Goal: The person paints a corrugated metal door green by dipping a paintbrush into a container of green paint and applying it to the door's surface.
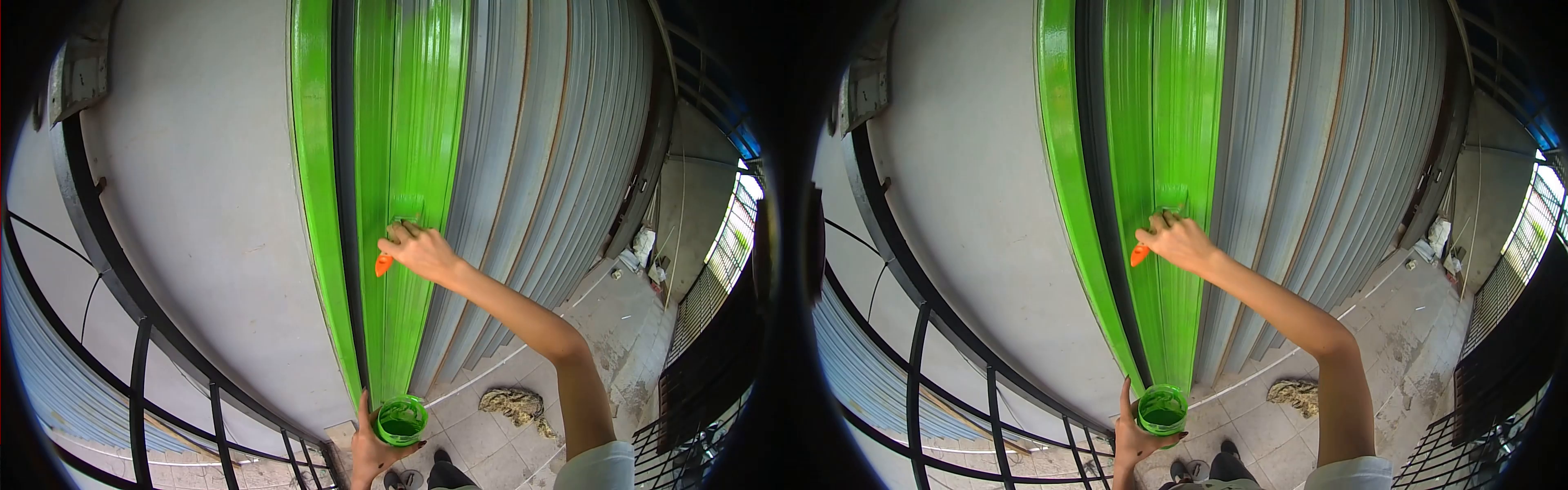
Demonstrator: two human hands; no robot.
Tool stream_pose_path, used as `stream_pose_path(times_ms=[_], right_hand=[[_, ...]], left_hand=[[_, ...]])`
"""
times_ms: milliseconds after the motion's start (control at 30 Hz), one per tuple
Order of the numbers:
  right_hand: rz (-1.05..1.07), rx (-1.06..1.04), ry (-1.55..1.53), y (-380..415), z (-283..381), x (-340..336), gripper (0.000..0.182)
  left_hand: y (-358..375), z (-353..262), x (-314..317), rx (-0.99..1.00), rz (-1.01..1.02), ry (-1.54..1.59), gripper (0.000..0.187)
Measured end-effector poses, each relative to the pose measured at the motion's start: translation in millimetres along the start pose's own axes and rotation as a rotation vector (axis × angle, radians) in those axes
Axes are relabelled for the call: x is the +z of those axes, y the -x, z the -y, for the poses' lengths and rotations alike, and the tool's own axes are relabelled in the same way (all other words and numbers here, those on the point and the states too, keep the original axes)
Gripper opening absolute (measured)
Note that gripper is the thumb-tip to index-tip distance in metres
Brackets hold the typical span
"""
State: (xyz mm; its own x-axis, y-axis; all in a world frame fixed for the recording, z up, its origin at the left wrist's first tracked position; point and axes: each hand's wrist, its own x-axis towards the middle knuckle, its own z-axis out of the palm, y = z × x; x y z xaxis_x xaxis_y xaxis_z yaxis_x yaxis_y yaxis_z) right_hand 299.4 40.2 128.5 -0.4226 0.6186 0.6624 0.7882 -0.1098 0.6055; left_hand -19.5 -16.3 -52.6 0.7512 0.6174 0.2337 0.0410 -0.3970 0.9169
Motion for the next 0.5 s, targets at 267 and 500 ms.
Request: stream_pose_path(times_ms=[267, 500], right_hand=[[0.473, 0.107, -0.411, 39.6, 38.4, 1.4, 0.040], [-0.131, 0.140, -0.083, -112.9, -97.4, -100.1, 0.031]], left_hand=[[0.8, 0.9, -0.3, 0.024, -0.007, 0.002, 0.136], [-2.6, 1.8, 3.7, 0.002, 0.005, 0.030, 0.137]])
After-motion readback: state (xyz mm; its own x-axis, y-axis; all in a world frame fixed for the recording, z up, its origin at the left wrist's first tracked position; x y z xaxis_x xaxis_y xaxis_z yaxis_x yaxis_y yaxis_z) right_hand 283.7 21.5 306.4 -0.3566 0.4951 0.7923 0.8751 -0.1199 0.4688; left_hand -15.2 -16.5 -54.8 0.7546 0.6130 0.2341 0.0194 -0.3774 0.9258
